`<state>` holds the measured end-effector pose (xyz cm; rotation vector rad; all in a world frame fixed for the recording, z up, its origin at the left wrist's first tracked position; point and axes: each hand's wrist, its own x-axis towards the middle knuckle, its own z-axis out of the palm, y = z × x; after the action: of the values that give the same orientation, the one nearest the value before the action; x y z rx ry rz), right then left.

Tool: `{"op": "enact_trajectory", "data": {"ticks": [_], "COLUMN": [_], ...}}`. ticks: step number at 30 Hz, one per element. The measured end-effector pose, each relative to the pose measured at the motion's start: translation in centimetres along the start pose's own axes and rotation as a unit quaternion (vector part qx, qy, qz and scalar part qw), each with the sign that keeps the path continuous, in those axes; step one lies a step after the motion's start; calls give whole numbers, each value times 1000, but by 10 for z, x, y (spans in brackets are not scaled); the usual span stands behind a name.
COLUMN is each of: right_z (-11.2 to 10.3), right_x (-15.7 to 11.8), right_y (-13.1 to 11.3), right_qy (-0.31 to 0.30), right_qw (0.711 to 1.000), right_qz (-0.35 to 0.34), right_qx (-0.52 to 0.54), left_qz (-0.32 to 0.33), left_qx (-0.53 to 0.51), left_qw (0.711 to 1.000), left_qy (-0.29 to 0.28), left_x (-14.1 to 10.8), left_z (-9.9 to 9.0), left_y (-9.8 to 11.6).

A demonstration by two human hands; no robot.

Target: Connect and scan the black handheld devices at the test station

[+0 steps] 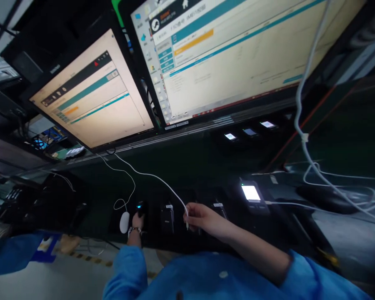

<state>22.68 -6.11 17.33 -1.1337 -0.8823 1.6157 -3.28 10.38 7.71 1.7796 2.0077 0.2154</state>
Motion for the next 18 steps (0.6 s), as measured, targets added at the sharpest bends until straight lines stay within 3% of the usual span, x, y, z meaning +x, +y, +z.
{"op": "enact_trajectory", "data": {"ticks": [3,5,7,9,12,18], "right_z": [1,4,8,13,19,26], "right_x": [-3,-3,-4,-3,-2,7], "right_y": [1,0,0,0,2,16], "right_qy": [20,34,37,24,4,-11], "right_qw": [999,999,999,999,997,992], "right_qz": [4,3,2,13,37,51], "right_qx": [-28,-36,-36,-42,-64,-111], "left_qz": [16,76,182,143,82,28], "left_qx": [-29,-51,-42,18,16,-38], "left_qw": [998,994,980,982,990,992], "left_qy": [55,61,-69,-122,-116,-114], "left_x": [-36,-71,-101,-118,-119,-99], "left_z": [0,3,11,23,34,41], "left_y": [9,18,31,44,55,51]}}
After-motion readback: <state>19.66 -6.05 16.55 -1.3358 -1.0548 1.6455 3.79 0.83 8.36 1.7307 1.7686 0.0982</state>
